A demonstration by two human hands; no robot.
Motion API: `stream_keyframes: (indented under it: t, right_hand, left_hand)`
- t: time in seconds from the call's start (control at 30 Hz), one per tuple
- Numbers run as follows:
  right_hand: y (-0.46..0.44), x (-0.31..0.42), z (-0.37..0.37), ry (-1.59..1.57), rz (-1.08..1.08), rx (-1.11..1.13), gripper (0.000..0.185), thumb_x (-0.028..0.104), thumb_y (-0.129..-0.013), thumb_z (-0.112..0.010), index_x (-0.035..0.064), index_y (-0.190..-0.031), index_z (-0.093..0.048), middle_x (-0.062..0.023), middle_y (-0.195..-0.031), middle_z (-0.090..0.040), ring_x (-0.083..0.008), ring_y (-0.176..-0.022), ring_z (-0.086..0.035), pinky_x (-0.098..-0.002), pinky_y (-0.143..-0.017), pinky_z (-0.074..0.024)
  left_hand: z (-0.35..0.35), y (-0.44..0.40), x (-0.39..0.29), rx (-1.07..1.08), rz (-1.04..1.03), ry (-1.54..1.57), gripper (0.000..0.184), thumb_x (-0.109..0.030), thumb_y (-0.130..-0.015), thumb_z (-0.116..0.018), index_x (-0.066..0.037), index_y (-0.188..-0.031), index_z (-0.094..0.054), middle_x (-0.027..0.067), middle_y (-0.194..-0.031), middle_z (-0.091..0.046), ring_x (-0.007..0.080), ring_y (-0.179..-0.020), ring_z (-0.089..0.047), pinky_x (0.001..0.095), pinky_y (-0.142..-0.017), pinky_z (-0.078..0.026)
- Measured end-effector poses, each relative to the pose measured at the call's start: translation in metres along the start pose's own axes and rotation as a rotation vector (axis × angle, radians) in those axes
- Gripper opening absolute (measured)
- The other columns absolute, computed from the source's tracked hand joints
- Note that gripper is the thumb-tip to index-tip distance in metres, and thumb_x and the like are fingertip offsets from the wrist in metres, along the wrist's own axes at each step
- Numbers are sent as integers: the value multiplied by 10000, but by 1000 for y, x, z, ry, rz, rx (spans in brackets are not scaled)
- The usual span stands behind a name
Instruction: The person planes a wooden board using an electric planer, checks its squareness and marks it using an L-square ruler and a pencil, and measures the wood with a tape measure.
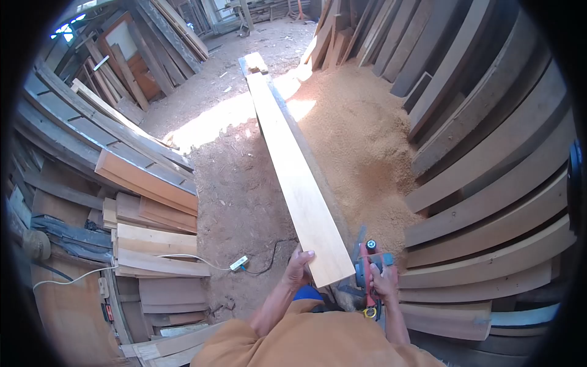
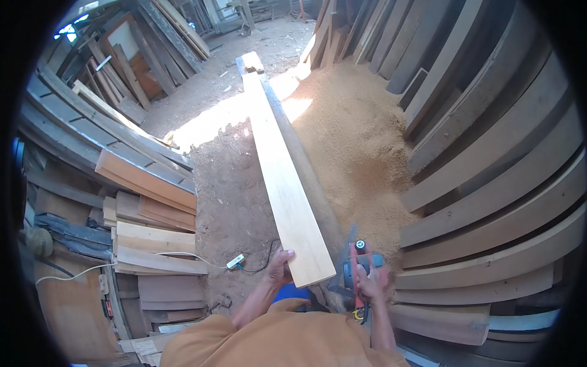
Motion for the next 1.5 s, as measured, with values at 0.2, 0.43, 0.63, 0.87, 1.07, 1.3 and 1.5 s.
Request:
stream_keyframes:
  t: [0.2,0.43,0.63,0.87,1.07,1.3,1.5]
  right_hand:
    - [-17,19,-38,237,148,97,382,363,-1022,-607,21,-1191,-624,-39,-734,-631,-145,-585,-613,-316,-526,-498]
    - [-16,64,-72,603,317,4,493,481,-974,-585,9,-998,-727,-185,-801,-722,-373,-825,-707,-458,-745,-532]
    - [-21,73,-73,669,147,100,556,517,-990,-573,-13,-1100,-703,-229,-946,-727,-396,-966,-705,-438,-840,-534]
    - [-30,39,-74,803,204,-43,564,535,-958,-581,2,-890,-753,-179,-759,-728,-406,-839,-715,-469,-808,-545]
    - [-25,48,-78,646,314,-47,495,498,-956,-589,32,-996,-752,-213,-861,-735,-407,-927,-712,-480,-822,-540]
    - [-31,37,-76,653,310,-15,464,435,-988,-589,7,-894,-740,-150,-705,-709,-322,-738,-719,-421,-716,-552]
    - [-48,11,-76,595,318,6,457,392,-1011,-584,-5,-836,-730,-98,-627,-689,-227,-605,-700,-382,-623,-543]
  left_hand:
    - [-54,26,-92,196,-215,423,773,-422,-1024,-561,29,-1581,-272,213,-1559,-445,328,-1433,-457,467,-1201,-350]
    - [-110,-6,-149,770,-334,811,674,-518,-1030,-542,-47,-1506,-469,178,-1505,-536,338,-1388,-520,534,-1145,-414]
    - [-149,-24,-180,725,-242,941,662,-516,-990,-620,-42,-1443,-521,169,-1433,-591,325,-1338,-564,502,-1094,-488]
    - [-176,-21,-203,604,-322,783,718,-493,-977,-649,-42,-1492,-431,184,-1462,-549,329,-1356,-545,501,-1120,-484]
    - [-168,-29,-196,677,-277,915,687,-522,-990,-618,-19,-1442,-499,213,-1438,-571,371,-1367,-534,556,-1130,-465]
    - [-166,-21,-195,718,-273,961,654,-528,-988,-627,-11,-1382,-562,211,-1394,-613,364,-1330,-570,534,-1113,-486]
    - [-152,-17,-190,639,-274,894,670,-515,-962,-659,-62,-1438,-528,134,-1399,-620,302,-1302,-599,463,-1068,-527]
Point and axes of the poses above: each hand's wrist, its own y-axis away from the middle knuckle, its own z-axis out of the back of the hand, x = y × z, the point moved 3 cm from there along -y, towards the middle knuckle
